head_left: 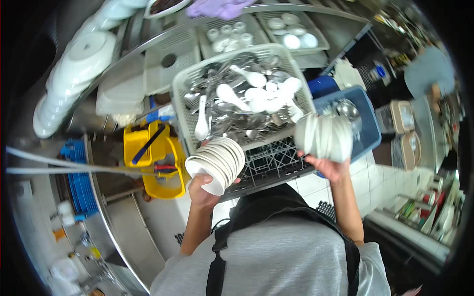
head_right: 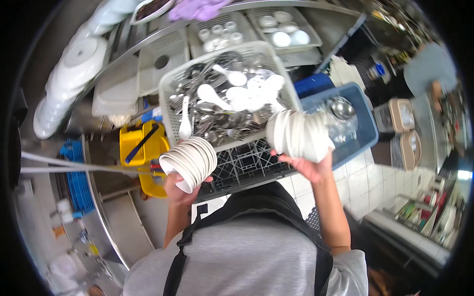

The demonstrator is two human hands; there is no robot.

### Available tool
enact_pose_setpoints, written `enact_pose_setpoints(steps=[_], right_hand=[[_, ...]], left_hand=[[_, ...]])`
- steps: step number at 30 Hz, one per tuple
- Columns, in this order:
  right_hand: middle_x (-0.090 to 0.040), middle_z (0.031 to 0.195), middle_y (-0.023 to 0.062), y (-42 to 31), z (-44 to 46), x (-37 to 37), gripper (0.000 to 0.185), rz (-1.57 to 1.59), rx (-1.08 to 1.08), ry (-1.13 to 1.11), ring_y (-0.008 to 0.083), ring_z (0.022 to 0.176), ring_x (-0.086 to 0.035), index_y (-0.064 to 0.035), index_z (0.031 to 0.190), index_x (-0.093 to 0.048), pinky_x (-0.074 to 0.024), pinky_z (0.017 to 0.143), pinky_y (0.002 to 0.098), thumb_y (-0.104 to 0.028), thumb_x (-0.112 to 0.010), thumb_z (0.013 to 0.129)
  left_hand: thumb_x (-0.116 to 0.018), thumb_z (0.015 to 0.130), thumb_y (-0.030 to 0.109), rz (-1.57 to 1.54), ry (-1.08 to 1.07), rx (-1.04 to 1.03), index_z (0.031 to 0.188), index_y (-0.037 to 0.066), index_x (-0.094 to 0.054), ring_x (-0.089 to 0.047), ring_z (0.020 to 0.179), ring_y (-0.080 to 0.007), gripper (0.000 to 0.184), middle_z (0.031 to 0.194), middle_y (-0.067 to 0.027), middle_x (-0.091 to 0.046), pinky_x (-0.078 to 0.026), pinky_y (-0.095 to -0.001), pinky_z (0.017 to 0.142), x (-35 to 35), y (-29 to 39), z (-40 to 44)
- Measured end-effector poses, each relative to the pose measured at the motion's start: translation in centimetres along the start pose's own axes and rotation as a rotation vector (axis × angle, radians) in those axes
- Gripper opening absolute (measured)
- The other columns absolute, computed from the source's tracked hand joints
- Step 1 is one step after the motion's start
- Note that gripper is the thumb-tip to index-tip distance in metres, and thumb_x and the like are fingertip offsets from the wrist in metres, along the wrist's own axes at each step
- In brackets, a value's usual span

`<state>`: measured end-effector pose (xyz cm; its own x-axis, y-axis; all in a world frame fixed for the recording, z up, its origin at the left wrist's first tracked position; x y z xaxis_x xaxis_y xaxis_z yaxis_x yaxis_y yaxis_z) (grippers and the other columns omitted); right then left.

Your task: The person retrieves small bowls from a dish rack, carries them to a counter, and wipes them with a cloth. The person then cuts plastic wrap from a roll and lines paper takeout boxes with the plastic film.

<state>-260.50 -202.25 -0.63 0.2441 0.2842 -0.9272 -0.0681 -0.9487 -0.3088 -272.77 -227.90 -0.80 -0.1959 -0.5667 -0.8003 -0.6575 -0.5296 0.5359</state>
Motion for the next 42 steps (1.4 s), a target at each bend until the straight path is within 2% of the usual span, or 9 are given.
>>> enact_pose_setpoints(steps=[2,5,8,16,19,23,31,38,42], right_hand=[[-0.042,0.135,0.0326,1.7,-2.8,1.6,0.074,-0.003,0.028,0.030,0.0567,0.111,-0.050,-0.0063,0.146,-0.029,-0.0504,0.090,0.0597,-0.055,-0.045,0.092],[-0.043,0.137,0.0313,3.7,-6.5,2.8,0.069,0.155,0.075,0.009,0.0538,0.121,-0.045,0.0031,0.142,-0.032,-0.0340,0.107,0.0619,-0.046,-0.043,0.094],[-0.044,0.136,0.0305,3.4,-10.5,4.5,0.065,0.121,0.180,0.136,0.0523,0.122,-0.045,0.0032,0.141,-0.033,-0.0385,0.104,0.0604,-0.036,-0.052,0.093],[-0.052,0.130,0.0244,-1.2,-25.4,9.5,0.070,0.000,0.454,0.088,0.0439,0.117,-0.054,-0.0007,0.140,-0.037,-0.0503,0.094,0.0514,-0.042,-0.061,0.089],[-0.053,0.129,0.0222,-4.6,-32.2,11.5,0.072,-0.073,0.546,0.144,0.0427,0.115,-0.055,-0.0069,0.144,-0.032,-0.0517,0.091,0.0504,-0.039,-0.063,0.088],[-0.048,0.133,0.0216,-9.6,-41.7,15.0,0.088,-0.083,0.686,0.380,0.0440,0.113,-0.056,-0.0174,0.149,-0.018,-0.0517,0.089,0.0536,-0.035,-0.071,0.081],[-0.049,0.132,0.0255,-17.9,-54.4,24.4,0.065,0.159,1.032,0.670,0.0476,0.116,-0.053,0.0037,0.139,-0.032,-0.0459,0.098,0.0510,-0.033,-0.054,0.090],[-0.049,0.133,0.0256,-25.1,-64.7,37.8,0.067,0.326,1.096,0.732,0.0471,0.117,-0.052,0.0050,0.139,-0.033,-0.0478,0.094,0.0480,-0.038,-0.052,0.090],[-0.054,0.129,0.0228,-31.6,-71.2,39.6,0.065,0.225,1.097,0.830,0.0433,0.110,-0.058,0.0004,0.138,-0.036,-0.0498,0.089,0.0455,-0.038,-0.053,0.089]], left_hand=[[-0.057,0.062,0.019,0.029,-0.069,0.066,0.146,0.012,-0.026,-0.054,0.117,-0.0438,0.090,0.138,-0.0210,-0.042,-0.060,-0.0557,0.072,-2.3,-1.7,0.7],[-0.057,0.063,0.020,0.052,-0.136,0.148,0.146,0.011,-0.027,-0.055,0.115,-0.0434,0.089,0.137,-0.0210,-0.044,-0.061,-0.0532,0.069,-5.3,-4.4,1.2],[-0.058,0.064,0.021,0.083,-0.192,0.243,0.145,0.010,-0.029,-0.057,0.113,-0.0429,0.086,0.135,-0.0207,-0.047,-0.062,-0.0515,0.065,-7.5,-7.7,1.1],[-0.054,0.073,0.035,0.344,-0.260,0.521,0.140,0.006,-0.037,-0.056,0.113,-0.0467,0.074,0.131,-0.0227,-0.052,-0.062,-0.0425,0.065,-12.9,-22.2,-0.3],[-0.058,0.063,0.029,0.366,-0.336,0.631,0.136,0.010,-0.043,-0.058,0.111,-0.0410,0.076,0.125,-0.0162,-0.057,-0.057,-0.0532,0.070,-18.1,-30.0,-1.5],[-0.059,0.064,0.030,0.309,-0.373,0.773,0.134,0.014,-0.044,-0.058,0.106,-0.0368,0.074,0.123,-0.0134,-0.057,-0.052,-0.0517,0.072,-25.2,-41.3,-4.3],[-0.057,0.070,0.026,0.453,-0.482,1.121,0.133,0.004,-0.042,-0.058,0.110,-0.0361,0.068,0.123,-0.0175,-0.056,-0.051,-0.0541,0.087,-32.2,-57.2,-9.7],[-0.054,0.073,0.022,0.773,-0.537,1.320,0.137,-0.003,-0.036,-0.053,0.116,-0.0385,0.071,0.128,-0.0229,-0.050,-0.048,-0.0560,0.095,-37.9,-72.6,-6.0],[-0.053,0.072,0.019,0.638,-0.623,1.399,0.137,-0.003,-0.035,-0.053,0.117,-0.0387,0.071,0.129,-0.0232,-0.050,-0.046,-0.0567,0.097,-45.6,-84.4,-4.2]])
Point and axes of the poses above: each hand's wrist, its own z-axis towards the middle knuckle, its own x-axis out of the back of the hand, y = z × x, the point moved 8 cm from there along z, towards the middle knuckle
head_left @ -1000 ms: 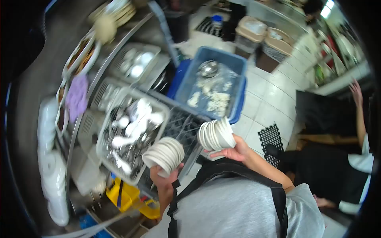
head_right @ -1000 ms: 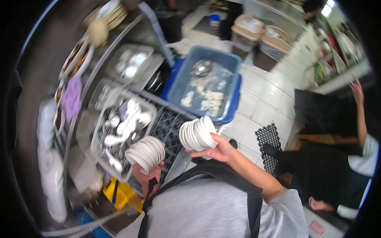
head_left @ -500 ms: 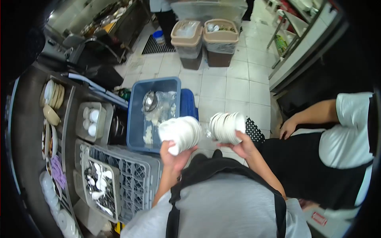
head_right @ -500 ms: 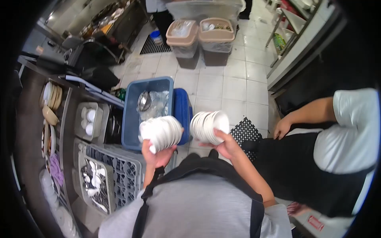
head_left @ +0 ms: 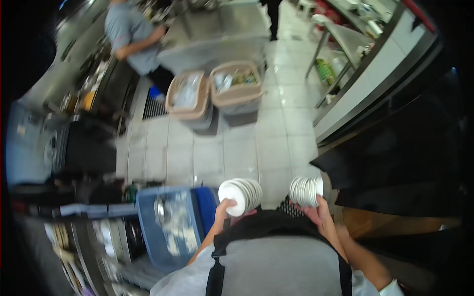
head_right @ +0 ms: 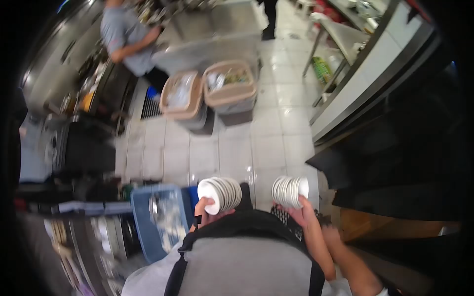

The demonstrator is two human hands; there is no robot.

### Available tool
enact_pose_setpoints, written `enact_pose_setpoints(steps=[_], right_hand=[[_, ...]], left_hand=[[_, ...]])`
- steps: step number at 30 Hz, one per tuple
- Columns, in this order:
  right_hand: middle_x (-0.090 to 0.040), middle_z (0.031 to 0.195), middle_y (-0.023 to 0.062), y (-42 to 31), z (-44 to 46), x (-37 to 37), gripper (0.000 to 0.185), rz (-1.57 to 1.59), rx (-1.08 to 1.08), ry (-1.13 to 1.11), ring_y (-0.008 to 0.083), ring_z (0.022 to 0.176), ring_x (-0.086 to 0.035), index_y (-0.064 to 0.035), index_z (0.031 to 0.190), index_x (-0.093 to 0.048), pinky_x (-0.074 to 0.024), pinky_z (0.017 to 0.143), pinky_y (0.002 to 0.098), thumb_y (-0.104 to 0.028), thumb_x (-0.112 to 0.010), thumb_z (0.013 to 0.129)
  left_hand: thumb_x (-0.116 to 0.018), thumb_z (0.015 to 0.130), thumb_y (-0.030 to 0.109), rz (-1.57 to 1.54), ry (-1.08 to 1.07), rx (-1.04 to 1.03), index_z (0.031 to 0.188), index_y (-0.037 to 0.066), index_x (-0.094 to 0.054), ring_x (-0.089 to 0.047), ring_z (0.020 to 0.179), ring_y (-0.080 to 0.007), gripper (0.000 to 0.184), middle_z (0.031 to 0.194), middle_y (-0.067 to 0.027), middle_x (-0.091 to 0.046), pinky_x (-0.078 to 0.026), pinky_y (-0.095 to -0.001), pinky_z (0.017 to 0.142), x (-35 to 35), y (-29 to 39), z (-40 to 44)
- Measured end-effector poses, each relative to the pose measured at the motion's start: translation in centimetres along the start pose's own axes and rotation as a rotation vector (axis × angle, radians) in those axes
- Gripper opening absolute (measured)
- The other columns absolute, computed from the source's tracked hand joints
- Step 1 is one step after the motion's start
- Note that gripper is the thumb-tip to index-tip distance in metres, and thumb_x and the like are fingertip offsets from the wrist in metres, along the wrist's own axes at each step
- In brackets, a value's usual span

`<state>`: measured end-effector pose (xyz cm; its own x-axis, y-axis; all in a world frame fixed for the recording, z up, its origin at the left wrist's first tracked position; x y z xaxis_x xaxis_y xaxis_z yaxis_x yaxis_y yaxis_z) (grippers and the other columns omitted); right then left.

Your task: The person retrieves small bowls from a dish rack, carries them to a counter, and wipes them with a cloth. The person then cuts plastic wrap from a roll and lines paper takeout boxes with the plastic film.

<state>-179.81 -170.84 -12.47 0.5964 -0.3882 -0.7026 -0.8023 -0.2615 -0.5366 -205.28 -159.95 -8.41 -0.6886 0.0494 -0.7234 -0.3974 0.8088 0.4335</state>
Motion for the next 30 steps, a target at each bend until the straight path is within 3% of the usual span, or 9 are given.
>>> enact_pose_setpoints(steps=[2,5,7,10,13,14,18,26,30], right_hand=[[-0.056,0.127,0.0208,-4.2,2.2,-1.3,0.065,-0.019,0.089,0.009,0.0406,0.109,-0.060,-0.0010,0.138,-0.039,-0.0500,0.089,0.0444,-0.038,-0.055,0.087],[-0.058,0.125,0.0183,-9.8,5.4,-2.1,0.067,0.009,0.203,0.070,0.0377,0.108,-0.061,-0.0022,0.137,-0.041,-0.0504,0.089,0.0425,-0.039,-0.059,0.083],[-0.059,0.124,0.0164,-13.2,8.6,-1.6,0.069,0.045,0.255,0.120,0.0360,0.107,-0.061,-0.0037,0.136,-0.043,-0.0503,0.089,0.0411,-0.039,-0.062,0.081],[-0.059,0.124,0.0157,-19.4,14.0,0.7,0.070,0.048,0.361,0.160,0.0346,0.108,-0.061,-0.0052,0.136,-0.044,-0.0500,0.090,0.0402,-0.041,-0.063,0.079],[-0.058,0.125,0.0171,-26.1,20.1,4.1,0.071,0.009,0.358,0.147,0.0392,0.110,-0.059,-0.0031,0.138,-0.040,-0.0507,0.089,0.0421,-0.041,-0.060,0.081],[-0.059,0.124,0.0157,-29.2,21.5,3.6,0.068,-0.052,0.320,0.197,0.0361,0.110,-0.060,-0.0031,0.137,-0.043,-0.0478,0.091,0.0420,-0.044,-0.058,0.084],[-0.063,0.118,0.0115,-40.2,30.4,3.2,0.056,-0.142,0.229,0.005,0.0244,0.107,-0.062,-0.0035,0.128,-0.053,-0.0469,0.089,0.0371,-0.044,-0.055,0.090],[-0.061,0.121,0.0132,-56.0,48.8,0.0,0.066,0.001,0.173,-0.255,0.0281,0.108,-0.062,-0.0053,0.134,-0.046,-0.0493,0.092,0.0376,-0.049,-0.059,0.087],[-0.061,0.119,0.0133,-63.4,56.7,0.5,0.059,-0.014,0.191,-0.252,0.0279,0.106,-0.063,-0.0069,0.134,-0.046,-0.0509,0.090,0.0372,-0.040,-0.062,0.088]], left_hand=[[-0.053,0.072,0.020,0.022,-0.069,0.041,0.136,-0.002,-0.036,-0.054,0.116,-0.0371,0.070,0.127,-0.0206,-0.052,-0.046,-0.0579,0.096,-3.5,3.5,5.8],[-0.061,0.068,0.024,0.182,0.002,0.068,0.136,0.004,-0.041,-0.060,0.110,-0.0333,0.074,0.124,-0.0154,-0.058,-0.055,-0.0493,0.086,-9.2,7.6,14.0],[-0.058,0.069,0.021,0.186,-0.160,0.076,0.135,0.004,-0.041,-0.059,0.111,-0.0328,0.070,0.124,-0.0152,-0.058,-0.053,-0.0516,0.088,-14.2,9.5,19.4],[-0.056,0.074,0.017,0.167,-0.208,0.125,0.133,0.005,-0.042,-0.053,0.119,-0.0344,0.062,0.127,-0.0143,-0.055,-0.046,-0.0571,0.096,-19.2,10.9,27.8],[-0.058,0.069,0.021,0.154,-0.145,0.093,0.135,0.009,-0.043,-0.061,0.108,-0.0322,0.069,0.123,-0.0130,-0.059,-0.054,-0.0509,0.086,-23.2,11.8,35.5],[-0.058,0.069,0.021,0.154,-0.165,0.079,0.135,0.010,-0.044,-0.062,0.107,-0.0318,0.068,0.122,-0.0126,-0.060,-0.055,-0.0501,0.084,-25.0,12.5,37.6],[-0.059,0.069,0.026,0.179,-0.191,0.026,0.132,0.013,-0.047,-0.063,0.103,-0.0299,0.065,0.119,-0.0104,-0.061,-0.055,-0.0479,0.081,-29.8,16.6,45.3],[-0.063,0.058,0.028,0.191,0.005,-0.038,0.137,0.016,-0.042,-0.053,0.120,-0.0297,0.082,0.131,-0.0091,-0.055,-0.045,-0.0472,0.091,-34.5,25.4,60.8],[-0.062,0.060,0.028,0.265,-0.021,0.068,0.135,0.010,-0.042,-0.056,0.113,-0.0313,0.079,0.125,-0.0114,-0.056,-0.047,-0.0504,0.089,-37.4,29.4,72.1]])
Point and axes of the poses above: each hand's wrist, its own z-axis towards the middle knuckle, its own x-axis out of the back of the hand, y = z × x, the point moved 8 cm from there along z, towards the middle knuckle
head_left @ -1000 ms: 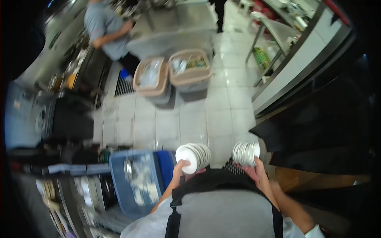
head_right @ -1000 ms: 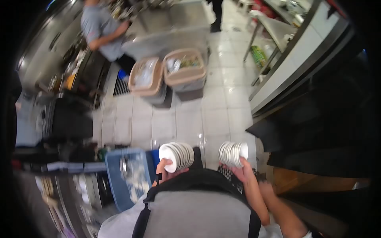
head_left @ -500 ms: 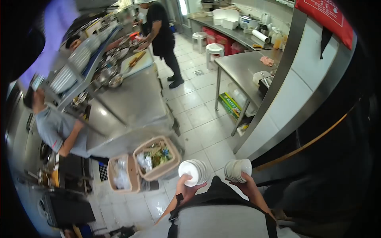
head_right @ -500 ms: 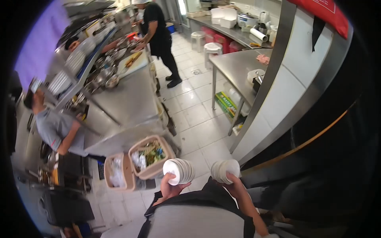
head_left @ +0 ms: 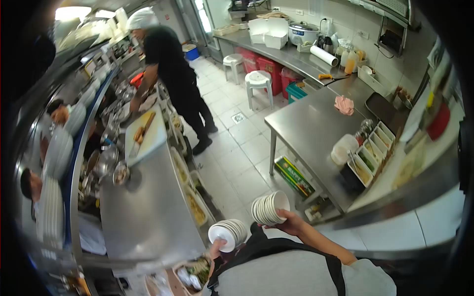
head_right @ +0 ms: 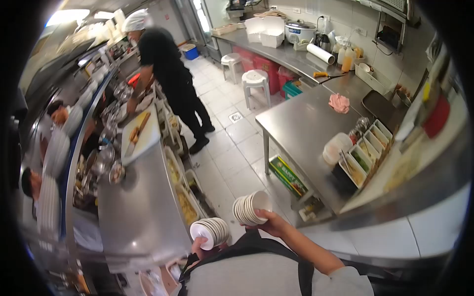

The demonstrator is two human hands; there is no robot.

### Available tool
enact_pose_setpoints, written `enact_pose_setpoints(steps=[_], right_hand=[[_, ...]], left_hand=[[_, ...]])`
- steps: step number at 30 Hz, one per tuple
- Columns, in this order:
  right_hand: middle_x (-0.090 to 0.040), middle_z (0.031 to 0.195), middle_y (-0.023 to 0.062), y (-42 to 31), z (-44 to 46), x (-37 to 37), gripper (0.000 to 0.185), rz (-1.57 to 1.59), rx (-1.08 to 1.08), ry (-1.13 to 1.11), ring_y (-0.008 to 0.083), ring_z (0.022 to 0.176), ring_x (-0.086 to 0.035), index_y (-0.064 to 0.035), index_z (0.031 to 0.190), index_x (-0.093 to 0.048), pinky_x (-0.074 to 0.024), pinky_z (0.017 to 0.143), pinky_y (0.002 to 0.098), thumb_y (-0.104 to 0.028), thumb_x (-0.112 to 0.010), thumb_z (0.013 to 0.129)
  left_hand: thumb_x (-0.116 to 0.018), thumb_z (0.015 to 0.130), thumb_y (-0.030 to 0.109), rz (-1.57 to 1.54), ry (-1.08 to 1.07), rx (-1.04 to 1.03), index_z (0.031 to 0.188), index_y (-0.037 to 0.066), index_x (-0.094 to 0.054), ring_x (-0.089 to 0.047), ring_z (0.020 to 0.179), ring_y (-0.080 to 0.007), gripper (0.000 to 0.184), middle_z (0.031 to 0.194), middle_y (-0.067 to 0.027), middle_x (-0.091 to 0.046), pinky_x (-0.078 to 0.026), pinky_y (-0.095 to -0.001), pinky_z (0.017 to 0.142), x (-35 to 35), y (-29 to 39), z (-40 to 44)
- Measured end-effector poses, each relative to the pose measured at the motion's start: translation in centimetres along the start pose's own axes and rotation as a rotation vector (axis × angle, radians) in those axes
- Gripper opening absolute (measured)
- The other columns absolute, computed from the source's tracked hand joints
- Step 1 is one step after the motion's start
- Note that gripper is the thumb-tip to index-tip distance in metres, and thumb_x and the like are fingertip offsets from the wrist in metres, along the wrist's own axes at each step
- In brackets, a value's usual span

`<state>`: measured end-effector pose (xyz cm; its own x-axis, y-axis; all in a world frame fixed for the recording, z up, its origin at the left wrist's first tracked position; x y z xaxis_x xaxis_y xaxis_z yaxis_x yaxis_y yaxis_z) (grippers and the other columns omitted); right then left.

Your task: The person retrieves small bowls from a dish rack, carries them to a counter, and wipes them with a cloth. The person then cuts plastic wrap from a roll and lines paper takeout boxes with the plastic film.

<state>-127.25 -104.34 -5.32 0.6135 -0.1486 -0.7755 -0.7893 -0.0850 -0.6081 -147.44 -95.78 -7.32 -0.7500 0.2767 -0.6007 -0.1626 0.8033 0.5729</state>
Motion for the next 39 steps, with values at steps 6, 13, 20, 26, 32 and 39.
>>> enact_pose_setpoints(steps=[6,13,20,26,32,39], right_hand=[[-0.059,0.119,0.0098,-10.6,6.5,4.9,0.063,0.046,0.192,0.355,0.0232,0.110,-0.059,-0.0092,0.136,-0.041,-0.0489,0.092,0.0367,-0.020,-0.072,0.083],[-0.052,0.128,0.0076,-22.3,14.9,15.6,0.061,-0.037,0.435,0.538,0.0222,0.121,-0.050,-0.0135,0.140,-0.039,-0.0430,0.102,0.0401,-0.019,-0.068,0.087],[-0.055,0.125,0.0060,-34.4,28.4,21.9,0.056,-0.149,0.383,0.546,0.0190,0.116,-0.052,-0.0148,0.138,-0.042,-0.0440,0.098,0.0365,-0.024,-0.068,0.089],[-0.056,0.122,0.0064,-43.1,40.1,27.5,0.059,-0.349,0.357,0.585,0.0180,0.115,-0.052,-0.0159,0.137,-0.043,-0.0443,0.096,0.0344,-0.029,-0.071,0.086],[-0.050,0.128,0.0076,-49.9,46.5,31.9,0.059,-0.322,0.391,0.820,0.0183,0.120,-0.046,-0.0137,0.138,-0.042,-0.0416,0.098,0.0343,-0.032,-0.068,0.088],[-0.057,0.121,0.0099,-50.4,43.2,37.4,0.058,0.078,0.654,1.160,0.0196,0.108,-0.058,-0.0063,0.132,-0.043,-0.0552,0.079,0.0375,-0.032,-0.068,0.087]], left_hand=[[-0.060,0.065,0.028,0.134,-0.108,0.068,0.133,0.008,-0.044,-0.060,0.106,-0.0310,0.073,0.121,-0.0108,-0.059,-0.050,-0.0494,0.087,-10.6,9.7,15.2],[-0.057,0.072,0.024,0.240,-0.327,0.184,0.134,0.003,-0.042,-0.057,0.113,-0.0337,0.067,0.125,-0.0161,-0.056,-0.045,-0.0548,0.094,-20.8,14.3,34.1],[-0.060,0.072,0.026,0.304,-0.350,0.169,0.132,-0.001,-0.041,-0.057,0.112,-0.0353,0.068,0.123,-0.0194,-0.054,-0.050,-0.0519,0.089,-29.0,21.6,47.9],[-0.058,0.067,0.025,0.392,-0.315,0.251,0.132,0.006,-0.045,-0.060,0.110,-0.0305,0.069,0.123,-0.0135,-0.058,-0.052,-0.0498,0.088,-31.6,27.2,61.7],[-0.053,0.070,0.017,0.567,-0.468,0.373,0.128,-0.002,-0.045,-0.060,0.106,-0.0326,0.062,0.117,-0.0164,-0.058,-0.053,-0.0546,0.086,-38.8,32.8,75.5],[-0.058,0.076,0.023,0.813,-0.824,0.511,0.132,-0.001,-0.043,-0.060,0.107,-0.0318,0.062,0.121,-0.0174,-0.057,-0.052,-0.0529,0.087,-50.0,27.6,84.0]])
Point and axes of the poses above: each hand's wrist, its own z-axis towards the middle knuckle, its own x-axis out of the back of the hand, y = z × x, the point moved 8 cm from there along z, towards the middle knuckle
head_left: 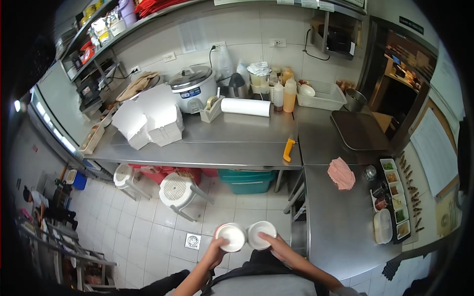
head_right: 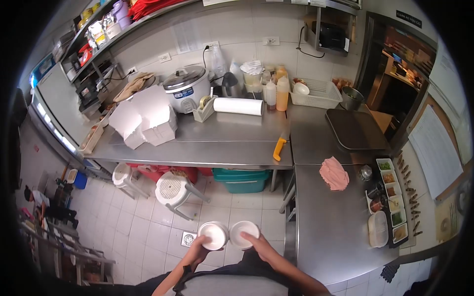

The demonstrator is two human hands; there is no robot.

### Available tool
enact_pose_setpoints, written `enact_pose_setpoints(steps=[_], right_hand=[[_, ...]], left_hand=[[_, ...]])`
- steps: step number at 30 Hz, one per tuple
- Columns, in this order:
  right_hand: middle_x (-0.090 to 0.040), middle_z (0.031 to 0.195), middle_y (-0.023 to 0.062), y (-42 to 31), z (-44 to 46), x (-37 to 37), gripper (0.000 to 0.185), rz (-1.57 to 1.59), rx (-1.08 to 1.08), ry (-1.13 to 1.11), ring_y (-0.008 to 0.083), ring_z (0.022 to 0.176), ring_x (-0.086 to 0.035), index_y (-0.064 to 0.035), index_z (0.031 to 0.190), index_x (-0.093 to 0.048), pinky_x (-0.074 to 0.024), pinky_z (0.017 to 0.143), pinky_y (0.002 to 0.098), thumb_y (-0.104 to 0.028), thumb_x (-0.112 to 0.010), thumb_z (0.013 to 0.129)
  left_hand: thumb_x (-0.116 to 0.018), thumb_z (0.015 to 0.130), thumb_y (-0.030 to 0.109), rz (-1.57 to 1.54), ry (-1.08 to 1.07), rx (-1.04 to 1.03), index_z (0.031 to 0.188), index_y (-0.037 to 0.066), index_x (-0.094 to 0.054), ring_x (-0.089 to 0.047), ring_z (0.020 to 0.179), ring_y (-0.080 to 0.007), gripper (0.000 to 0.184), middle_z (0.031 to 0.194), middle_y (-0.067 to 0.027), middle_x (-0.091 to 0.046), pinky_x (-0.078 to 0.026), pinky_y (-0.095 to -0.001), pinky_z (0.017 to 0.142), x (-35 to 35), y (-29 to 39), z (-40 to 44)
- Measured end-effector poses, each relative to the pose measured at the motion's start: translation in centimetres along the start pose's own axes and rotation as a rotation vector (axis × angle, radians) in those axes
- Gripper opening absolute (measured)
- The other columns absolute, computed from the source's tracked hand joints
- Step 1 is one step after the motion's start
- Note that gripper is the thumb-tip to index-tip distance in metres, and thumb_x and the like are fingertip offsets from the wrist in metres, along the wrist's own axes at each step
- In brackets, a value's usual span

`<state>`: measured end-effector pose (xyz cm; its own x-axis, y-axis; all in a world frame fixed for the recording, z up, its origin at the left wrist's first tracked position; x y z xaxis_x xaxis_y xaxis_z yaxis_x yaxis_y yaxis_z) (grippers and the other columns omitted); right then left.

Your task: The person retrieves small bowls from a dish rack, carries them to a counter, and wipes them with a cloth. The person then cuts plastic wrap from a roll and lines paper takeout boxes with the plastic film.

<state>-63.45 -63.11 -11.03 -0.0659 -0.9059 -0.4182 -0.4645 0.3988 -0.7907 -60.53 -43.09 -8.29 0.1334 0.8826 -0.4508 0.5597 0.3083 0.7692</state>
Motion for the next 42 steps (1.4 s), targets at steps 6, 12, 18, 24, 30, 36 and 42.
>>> enact_pose_setpoints(steps=[6,12,18,24,30,36,42], right_hand=[[-0.063,0.111,0.0083,-4.1,2.6,2.4,0.046,0.154,0.068,0.234,0.0198,0.096,-0.065,-0.0068,0.128,-0.049,-0.0565,0.070,0.0360,-0.029,-0.064,0.090],[-0.062,0.112,0.0076,-9.1,16.4,3.2,0.048,0.029,0.014,0.204,0.0173,0.095,-0.064,-0.0079,0.126,-0.050,-0.0549,0.074,0.0341,-0.033,-0.067,0.088],[-0.063,0.109,0.0056,-18.5,32.2,2.2,0.056,-0.166,0.032,0.137,0.0179,0.096,-0.064,-0.0104,0.129,-0.049,-0.0559,0.072,0.0358,-0.037,-0.070,0.084],[-0.062,0.109,0.0085,-25.1,42.6,1.5,0.060,-0.238,0.044,0.153,0.0189,0.088,-0.065,-0.0100,0.128,-0.045,-0.0567,0.062,0.0340,-0.041,-0.070,0.083],[-0.065,0.100,0.0122,-25.2,49.2,2.2,0.055,-0.233,0.030,0.162,0.0223,0.078,-0.068,-0.0041,0.125,-0.048,-0.0568,0.062,0.0335,-0.043,-0.058,0.088],[-0.067,0.100,0.0158,-24.7,53.1,1.3,0.054,-0.170,0.041,0.167,0.0252,0.077,-0.069,-0.0009,0.125,-0.048,-0.0571,0.063,0.0343,-0.043,-0.050,0.090],[-0.064,0.105,0.0150,-25.6,52.9,0.0,0.066,-0.199,0.004,0.304,0.0270,0.080,-0.069,-0.0032,0.132,-0.040,-0.0579,0.063,0.0364,-0.047,-0.059,0.086]], left_hand=[[-0.059,0.072,0.020,0.027,-0.185,0.122,0.141,0.014,-0.030,-0.053,0.116,-0.0332,0.075,0.130,-0.0137,-0.045,-0.055,-0.0540,0.082,-3.3,2.0,9.5],[-0.060,0.079,0.026,-0.016,-0.048,0.125,0.132,0.005,-0.045,-0.059,0.111,-0.0292,0.059,0.120,-0.0124,-0.058,-0.051,-0.0557,0.090,-0.7,9.1,21.6],[-0.057,0.077,0.032,0.131,-0.078,0.095,0.133,0.007,-0.045,-0.060,0.110,-0.0307,0.063,0.124,-0.0150,-0.057,-0.053,-0.0521,0.087,0.9,19.9,35.4],[-0.056,0.077,0.036,0.113,-0.052,0.083,0.132,0.011,-0.046,-0.058,0.110,-0.0307,0.061,0.119,-0.0131,-0.058,-0.052,-0.0539,0.086,2.2,25.9,45.3],[-0.054,0.079,0.041,0.248,0.009,0.019,0.135,0.011,-0.041,-0.052,0.113,-0.0248,0.065,0.123,-0.0092,-0.053,-0.042,-0.0480,0.096,5.3,27.8,53.3],[-0.044,0.094,0.041,0.987,0.027,-0.232,0.133,0.007,-0.049,-0.047,0.122,-0.0219,0.052,0.125,-0.0084,-0.057,-0.034,-0.0433,0.105,9.7,30.5,58.9],[-0.057,0.090,0.030,0.480,-0.334,-0.212,0.132,-0.003,-0.045,-0.054,0.115,-0.0207,0.055,0.121,-0.0122,-0.059,-0.037,-0.0331,0.103,8.9,31.4,59.7]])
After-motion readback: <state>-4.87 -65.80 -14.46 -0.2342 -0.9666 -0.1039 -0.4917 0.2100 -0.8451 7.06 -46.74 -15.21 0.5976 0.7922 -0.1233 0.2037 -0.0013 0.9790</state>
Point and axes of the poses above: each hand's wrist, its own z-axis towards the middle knuckle, its own x-axis out of the back of the hand, y = z × x, the point moved 8 cm from there along z, towards the middle knuckle
